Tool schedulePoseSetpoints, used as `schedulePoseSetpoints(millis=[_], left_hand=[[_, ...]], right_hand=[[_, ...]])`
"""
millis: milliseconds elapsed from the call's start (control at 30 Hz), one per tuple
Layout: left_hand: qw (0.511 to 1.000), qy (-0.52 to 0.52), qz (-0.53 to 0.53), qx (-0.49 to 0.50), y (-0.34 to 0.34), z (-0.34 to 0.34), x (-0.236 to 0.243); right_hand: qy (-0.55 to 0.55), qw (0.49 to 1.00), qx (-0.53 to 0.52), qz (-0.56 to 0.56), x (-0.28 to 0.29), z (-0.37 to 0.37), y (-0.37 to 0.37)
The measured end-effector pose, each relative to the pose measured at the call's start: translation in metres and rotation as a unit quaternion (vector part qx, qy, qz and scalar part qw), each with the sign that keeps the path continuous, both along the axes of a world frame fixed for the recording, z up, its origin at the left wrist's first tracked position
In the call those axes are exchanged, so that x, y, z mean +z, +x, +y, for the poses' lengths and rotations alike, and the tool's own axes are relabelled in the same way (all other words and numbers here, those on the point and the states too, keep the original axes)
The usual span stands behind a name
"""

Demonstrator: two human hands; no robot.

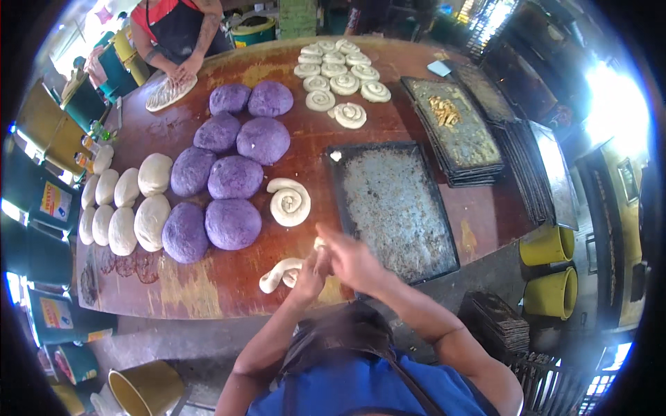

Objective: The person pinches dough into small pieces and arranges them onto a baking tray, moves the filled tray, and places new dough pieces onto an empty baking tray by hand.

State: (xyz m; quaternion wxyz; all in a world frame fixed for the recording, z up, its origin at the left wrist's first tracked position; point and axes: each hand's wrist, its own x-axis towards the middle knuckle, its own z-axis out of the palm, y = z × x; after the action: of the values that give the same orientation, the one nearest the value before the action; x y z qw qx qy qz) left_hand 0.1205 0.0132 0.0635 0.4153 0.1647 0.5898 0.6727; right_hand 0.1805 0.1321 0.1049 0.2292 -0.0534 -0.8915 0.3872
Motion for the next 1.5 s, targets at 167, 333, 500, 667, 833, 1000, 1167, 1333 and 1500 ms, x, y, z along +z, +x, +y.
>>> schedulePoseSetpoints(millis=[167,333,500,667,833,1000,1167,1333,1500], left_hand=[[0.994,-0.024,0.067,-0.088,-0.019,0.000,0.008],[0.983,-0.059,-0.168,-0.045,-0.014,0.013,0.062],[0.955,0.123,-0.236,0.131,-0.042,0.008,0.038],[0.968,-0.042,-0.220,0.109,-0.025,0.020,0.025],[0.944,0.028,-0.118,0.308,-0.046,0.027,-0.007],[0.892,0.046,0.444,0.073,-0.008,0.010,0.016],[0.986,-0.139,0.020,-0.089,-0.010,0.007,-0.009],[0.992,0.004,-0.078,-0.099,-0.012,0.018,0.014],[0.984,-0.027,0.165,-0.064,-0.017,0.026,0.014]], right_hand=[[0.026,0.998,-0.050,-0.040,0.025,0.015,-0.001],[-0.141,0.983,0.105,-0.060,0.002,0.055,-0.030],[-0.140,0.967,-0.082,-0.196,-0.054,0.146,-0.100],[-0.013,0.993,-0.065,-0.102,-0.121,0.194,-0.161],[0.038,0.995,-0.092,-0.021,-0.070,0.142,-0.128],[-0.021,0.967,0.233,-0.098,0.025,0.061,0.003],[-0.032,0.999,0.007,0.002,0.009,0.019,-0.004],[0.045,0.995,-0.079,0.049,0.023,0.031,0.006],[-0.022,0.999,0.023,-0.026,0.007,0.061,-0.026]])
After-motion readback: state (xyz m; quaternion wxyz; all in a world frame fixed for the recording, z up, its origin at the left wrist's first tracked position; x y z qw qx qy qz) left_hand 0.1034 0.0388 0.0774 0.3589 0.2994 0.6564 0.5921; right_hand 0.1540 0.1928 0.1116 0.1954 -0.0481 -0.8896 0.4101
